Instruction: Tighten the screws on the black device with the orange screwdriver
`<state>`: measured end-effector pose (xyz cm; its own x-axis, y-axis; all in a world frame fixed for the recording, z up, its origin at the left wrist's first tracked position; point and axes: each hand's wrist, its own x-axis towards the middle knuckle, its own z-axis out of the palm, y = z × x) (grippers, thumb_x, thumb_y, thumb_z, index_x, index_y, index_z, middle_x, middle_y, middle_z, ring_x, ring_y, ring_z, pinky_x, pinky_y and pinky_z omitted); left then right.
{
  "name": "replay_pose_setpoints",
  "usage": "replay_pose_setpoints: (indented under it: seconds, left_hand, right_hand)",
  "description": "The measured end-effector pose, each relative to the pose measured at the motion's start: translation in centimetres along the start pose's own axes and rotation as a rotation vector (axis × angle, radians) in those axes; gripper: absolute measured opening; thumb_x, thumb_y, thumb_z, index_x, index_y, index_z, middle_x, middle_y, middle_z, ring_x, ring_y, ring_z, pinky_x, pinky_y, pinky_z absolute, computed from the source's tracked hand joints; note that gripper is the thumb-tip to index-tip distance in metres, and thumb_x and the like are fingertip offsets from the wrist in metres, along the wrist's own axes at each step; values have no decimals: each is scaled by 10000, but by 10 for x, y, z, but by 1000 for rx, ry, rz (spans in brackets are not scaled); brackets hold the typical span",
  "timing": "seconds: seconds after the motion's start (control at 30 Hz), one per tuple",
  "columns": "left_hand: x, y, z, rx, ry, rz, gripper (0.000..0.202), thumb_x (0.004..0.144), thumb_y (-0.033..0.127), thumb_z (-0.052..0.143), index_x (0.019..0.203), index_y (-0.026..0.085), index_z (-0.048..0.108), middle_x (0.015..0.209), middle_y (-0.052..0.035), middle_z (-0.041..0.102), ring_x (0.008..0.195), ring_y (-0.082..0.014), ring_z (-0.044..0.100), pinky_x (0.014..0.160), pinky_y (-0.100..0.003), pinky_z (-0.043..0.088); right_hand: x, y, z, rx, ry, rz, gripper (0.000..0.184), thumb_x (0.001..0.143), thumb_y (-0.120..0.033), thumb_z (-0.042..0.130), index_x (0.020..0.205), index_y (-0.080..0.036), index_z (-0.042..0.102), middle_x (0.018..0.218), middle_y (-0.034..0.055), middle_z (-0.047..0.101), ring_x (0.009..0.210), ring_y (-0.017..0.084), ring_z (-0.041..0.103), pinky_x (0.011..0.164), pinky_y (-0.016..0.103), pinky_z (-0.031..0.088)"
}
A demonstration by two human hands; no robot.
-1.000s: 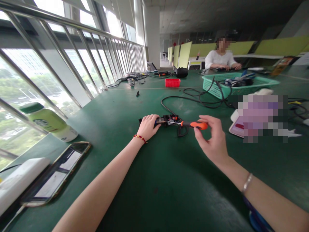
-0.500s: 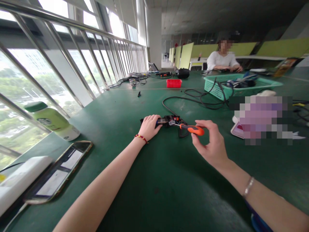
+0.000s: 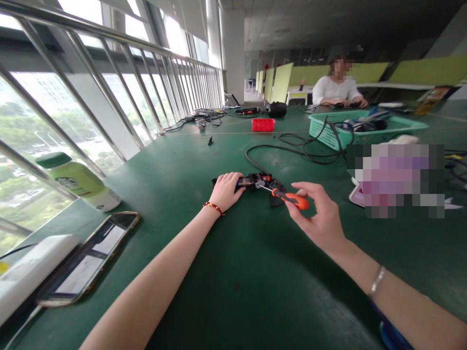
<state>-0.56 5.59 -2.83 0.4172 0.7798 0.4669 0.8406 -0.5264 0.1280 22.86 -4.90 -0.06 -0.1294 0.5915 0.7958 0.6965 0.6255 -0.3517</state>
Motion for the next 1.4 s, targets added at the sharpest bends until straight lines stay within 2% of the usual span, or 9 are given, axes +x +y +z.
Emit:
replay_pose_setpoints:
  seconds: [0.13,0.3,0.5,0.7,0.93,1.0,1.17,1.33,1.4]
  left_hand:
    - [1,0,0,-10,-9,-7,255,851,283,545,1089,195,516,1057,-73,616,989,-246,559,919,-392,396]
    - [0,1,-1,-4,-3,-5,251,852,280,547,1084,190,519,1051,-71,618,992,-248,557,919,-383,394]
    - [0,2,-2,6,-11,-10,257,850,283,557,1085,186,519,1047,-69,621,993,-249,558,911,-378,398]
    - [0,1,-2,3,-5,-3,251,854,285,551,1082,185,520,1056,-72,621,992,-246,559,915,-382,396]
    - [0,2,-3,-10,-13,-18,255,850,286,542,1087,195,520,1053,-74,619,994,-250,560,918,-394,398]
    - [0,1,-2,-13,-13,-18,254,848,284,540,1086,199,520,1045,-74,619,992,-250,561,918,-397,398]
    - [0,1,-2,-3,-1,-7,249,848,284,537,1078,190,521,1046,-70,619,982,-245,561,915,-389,398]
    - [1,2,-1,-4,-4,-12,260,846,287,539,1087,191,522,1043,-73,619,985,-246,562,920,-395,398]
    - [1,1,-1,-8,-8,-17,261,849,292,533,1091,196,522,1041,-74,618,989,-248,562,921,-399,398]
  right_hand:
    - [-1,0,-1,-15,-88,110,212,859,-365,557,1018,-225,570,686,-1,626,628,163,583,622,300,468]
    - [1,0,0,11,53,21,333,808,-263,587,1131,-216,520,920,51,642,812,191,625,752,333,494]
    - [0,-2,0,-35,-57,146,204,865,-384,537,981,-225,589,603,-8,603,656,190,572,673,336,464]
    - [1,-1,1,17,88,83,322,808,-288,587,1116,-215,531,940,58,644,835,202,626,776,357,490]
    - [1,-1,-2,52,-112,332,284,886,-454,475,954,-206,593,534,-29,549,510,151,544,524,274,421]
    - [1,0,-1,85,-67,350,288,875,-425,498,1027,-191,569,587,-25,556,518,145,548,514,266,430]
    - [1,0,3,86,111,155,357,783,-291,613,1116,-198,524,959,68,619,884,199,627,803,345,496]
    - [0,-2,0,62,-95,314,224,860,-396,526,952,-200,584,542,-39,549,490,133,548,518,255,433]
    - [0,-1,0,87,-131,370,254,889,-412,475,962,-193,581,496,-58,505,410,113,491,453,238,393]
